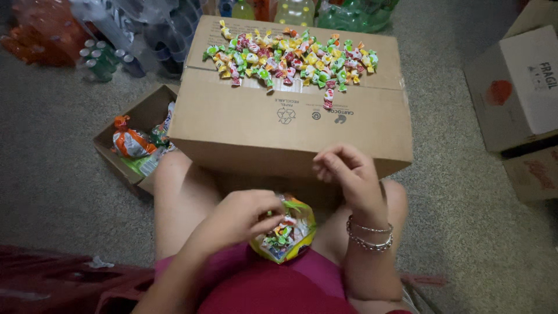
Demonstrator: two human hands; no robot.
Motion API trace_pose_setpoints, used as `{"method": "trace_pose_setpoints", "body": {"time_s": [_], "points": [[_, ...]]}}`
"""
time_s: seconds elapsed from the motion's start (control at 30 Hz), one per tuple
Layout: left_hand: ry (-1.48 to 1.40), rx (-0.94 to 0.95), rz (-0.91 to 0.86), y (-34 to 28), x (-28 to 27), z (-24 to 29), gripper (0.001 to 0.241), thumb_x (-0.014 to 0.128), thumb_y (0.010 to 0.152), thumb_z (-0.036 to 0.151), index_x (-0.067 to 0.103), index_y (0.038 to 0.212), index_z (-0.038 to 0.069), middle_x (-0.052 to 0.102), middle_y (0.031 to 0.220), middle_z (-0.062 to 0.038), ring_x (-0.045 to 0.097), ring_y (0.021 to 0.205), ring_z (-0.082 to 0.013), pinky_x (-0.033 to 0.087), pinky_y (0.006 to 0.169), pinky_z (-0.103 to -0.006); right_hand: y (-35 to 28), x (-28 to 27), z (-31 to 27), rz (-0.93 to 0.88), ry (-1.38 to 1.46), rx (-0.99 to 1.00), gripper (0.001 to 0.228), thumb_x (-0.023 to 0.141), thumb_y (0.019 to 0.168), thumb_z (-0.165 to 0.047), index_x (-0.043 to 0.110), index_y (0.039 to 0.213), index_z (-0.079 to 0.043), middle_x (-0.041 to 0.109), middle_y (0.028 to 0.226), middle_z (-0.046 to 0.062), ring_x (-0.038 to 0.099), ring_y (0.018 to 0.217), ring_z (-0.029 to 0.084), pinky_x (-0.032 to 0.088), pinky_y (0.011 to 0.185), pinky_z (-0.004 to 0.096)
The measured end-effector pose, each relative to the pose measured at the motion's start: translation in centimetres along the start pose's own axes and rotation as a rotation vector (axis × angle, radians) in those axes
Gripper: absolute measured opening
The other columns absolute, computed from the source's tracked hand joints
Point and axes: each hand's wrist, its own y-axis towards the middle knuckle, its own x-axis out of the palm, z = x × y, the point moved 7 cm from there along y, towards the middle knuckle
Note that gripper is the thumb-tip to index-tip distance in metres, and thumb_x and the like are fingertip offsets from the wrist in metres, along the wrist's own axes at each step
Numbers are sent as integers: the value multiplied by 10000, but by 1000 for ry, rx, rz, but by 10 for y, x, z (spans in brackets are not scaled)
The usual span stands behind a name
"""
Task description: The person sorts candy by picking individual pieces from a large pile on a cardboard box and placing them into a smaller plastic bag held in their lap.
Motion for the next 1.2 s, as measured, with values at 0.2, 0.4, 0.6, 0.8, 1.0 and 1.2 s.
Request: {"method": "trace_pose_setpoints", "body": {"time_s": [0.2,0.4,0.6,0.8,1.0,1.2], "points": [[291,-341,-119,6,15,-37,368,690,917,214,592,1245,79,699,979,-161,699,954,-420,554,820,-544,-4,-4,-13,53,-40,-39,162,624,1023,-117,725,968,-3,721,802,114,670,694,145,555,632,259],[289,-136,226,41,-18,-25,174,620,991,310,663,1123,204,677,934,-28,705,949,-285,567,810,-409,4,-4,-11,75,-194,-83,150,676,999,-128,761,944,-17,726,768,106,635,698,156,553,662,316],[475,-64,369,129,-30,-52,194,638,970,366,656,1107,229,654,959,-10,698,944,-285,572,805,-439,7,-19,-15,218,-381,-135,141,705,1002,-179,781,973,-64,745,809,89,649,795,120,541,772,310],[766,-123,639,200,-26,-70,373,776,779,420,630,930,111,597,847,-78,684,789,-318,578,656,-434,12,-32,-20,302,-437,-200,141,696,997,-174,783,917,-99,758,740,60,664,701,122,548,706,306],[726,-6,665,189,-28,-54,167,624,887,220,595,802,80,573,751,-90,663,740,-326,544,615,-427,17,-45,-16,374,-451,-201,104,700,979,-129,776,961,-61,761,761,118,682,699,163,570,699,364],[-80,-72,391,145,-29,-32,183,589,999,264,711,971,130,711,856,-97,727,884,-326,579,787,-418,23,-45,-15,335,-177,-225,395,649,979,-35,599,1367,20,710,1120,163,645,805,155,594,715,300]]}}
